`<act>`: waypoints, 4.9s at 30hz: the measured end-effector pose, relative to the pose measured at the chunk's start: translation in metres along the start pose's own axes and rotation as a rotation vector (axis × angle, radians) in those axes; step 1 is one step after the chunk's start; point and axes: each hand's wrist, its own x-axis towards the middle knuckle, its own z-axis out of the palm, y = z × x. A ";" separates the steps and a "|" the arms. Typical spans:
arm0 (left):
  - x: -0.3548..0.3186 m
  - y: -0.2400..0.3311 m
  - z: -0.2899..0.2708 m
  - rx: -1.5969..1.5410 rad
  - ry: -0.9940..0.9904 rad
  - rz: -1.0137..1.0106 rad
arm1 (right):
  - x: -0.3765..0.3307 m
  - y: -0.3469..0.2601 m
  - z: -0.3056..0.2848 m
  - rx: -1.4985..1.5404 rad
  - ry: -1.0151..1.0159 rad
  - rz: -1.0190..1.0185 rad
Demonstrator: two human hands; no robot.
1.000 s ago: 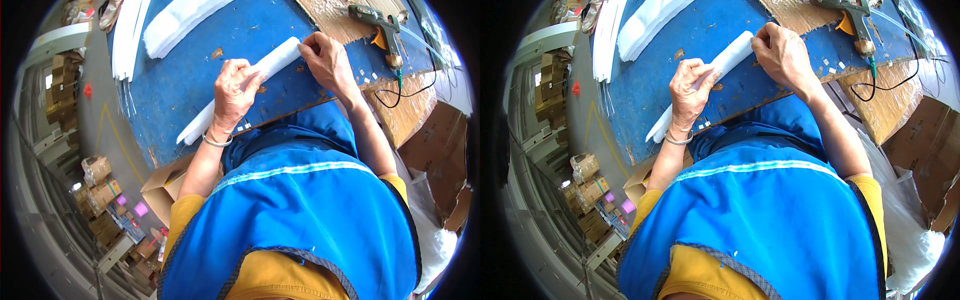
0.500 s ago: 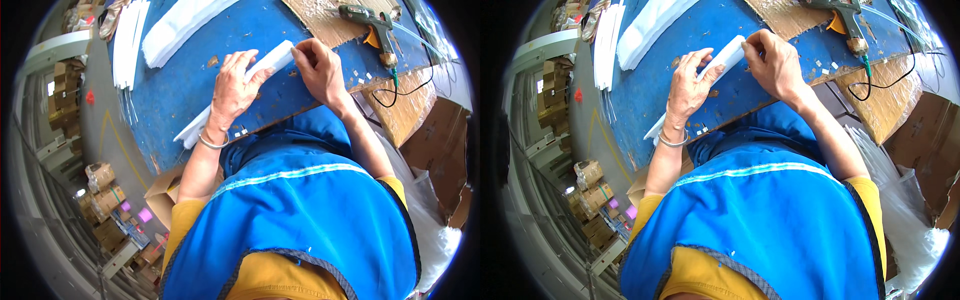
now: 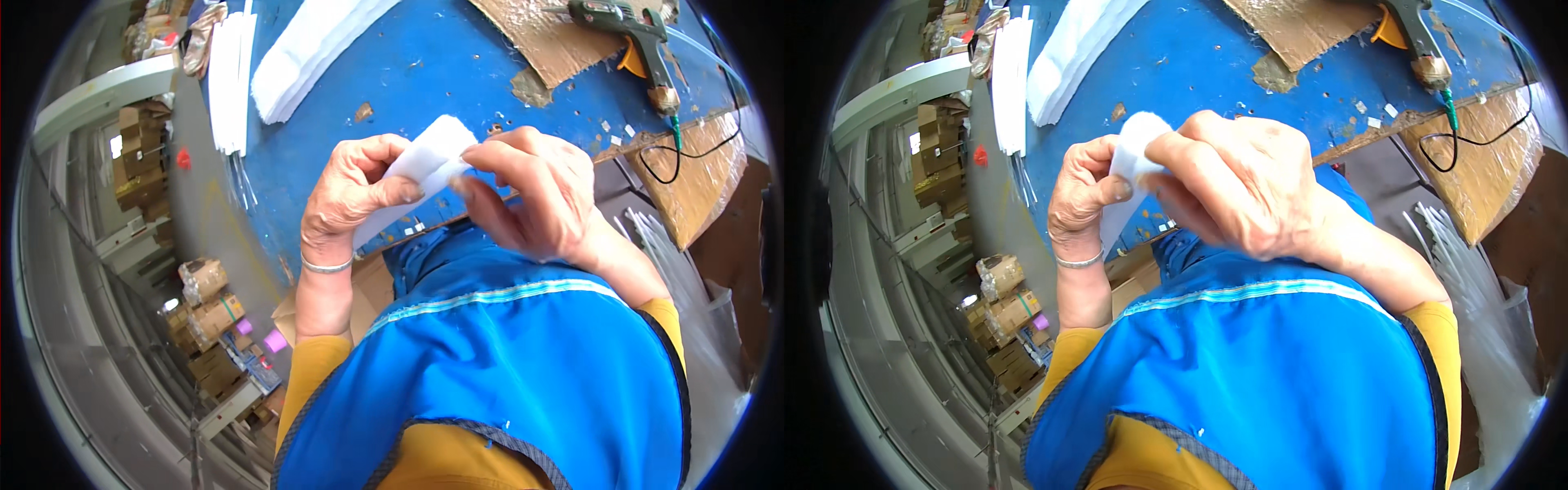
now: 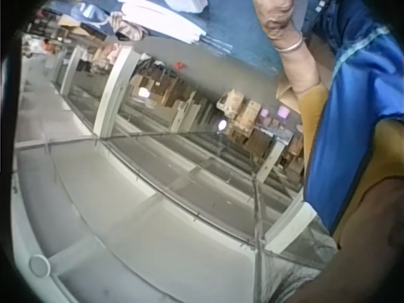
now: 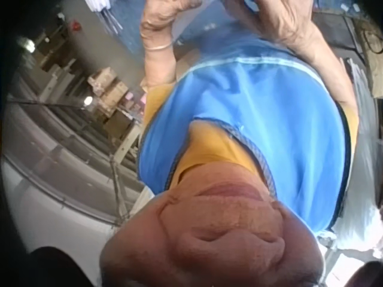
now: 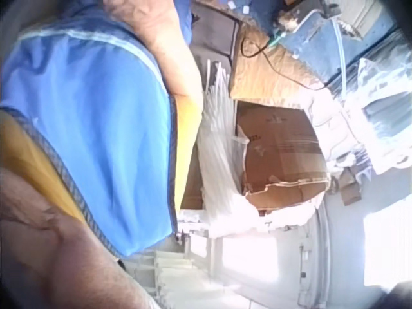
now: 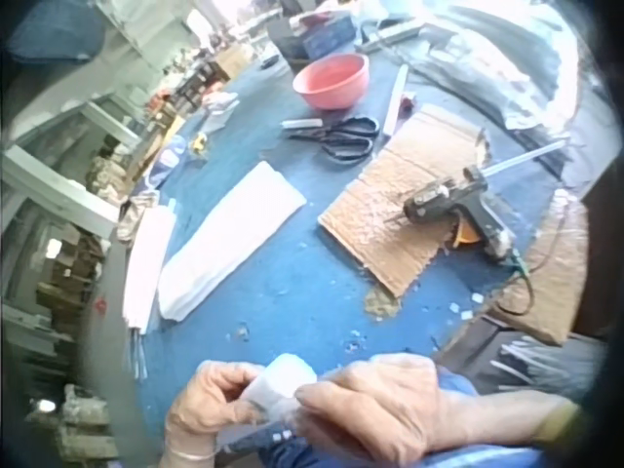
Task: Rolling foam sheets into tubes, sealing them with a hot glue gun, and inserting internal rods.
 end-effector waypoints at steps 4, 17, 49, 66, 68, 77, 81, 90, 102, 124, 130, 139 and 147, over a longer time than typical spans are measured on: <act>-0.007 0.002 -0.014 -0.058 -0.048 0.029 | 0.004 -0.007 -0.008 0.119 0.002 0.074; -0.007 -0.006 -0.010 -0.045 0.007 0.193 | -0.001 -0.001 -0.005 0.149 -0.014 0.067; -0.002 -0.006 0.003 0.438 0.099 0.008 | -0.008 -0.005 0.000 0.426 -0.194 0.742; -0.024 -0.075 -0.048 0.857 0.522 0.550 | -0.009 0.037 0.029 -0.115 -0.387 0.793; -0.037 -0.087 -0.045 1.048 0.583 0.584 | -0.008 0.038 0.030 -0.117 -0.427 0.806; -0.045 -0.117 -0.039 1.204 0.763 0.802 | -0.006 0.041 0.035 -0.181 -0.457 0.831; -0.043 -0.121 -0.043 1.194 0.772 0.853 | -0.007 0.042 0.035 -0.206 -0.440 0.825; -0.041 -0.125 -0.049 1.009 0.774 0.845 | -0.007 0.046 0.036 -0.178 -0.459 0.879; -0.039 -0.126 -0.052 0.972 0.744 0.784 | -0.009 0.050 0.038 -0.153 -0.451 0.899; -0.035 -0.130 -0.049 1.094 0.774 0.885 | 0.006 0.032 0.088 -0.125 -0.633 0.093; -0.037 -0.130 -0.048 1.135 0.768 0.859 | 0.005 0.030 0.087 -0.256 -0.612 0.131; -0.036 -0.125 -0.046 1.090 0.776 0.826 | 0.007 0.051 0.061 -0.147 -0.500 0.265; -0.036 -0.122 -0.044 1.070 0.759 0.802 | 0.010 0.055 0.047 -0.225 -0.379 0.431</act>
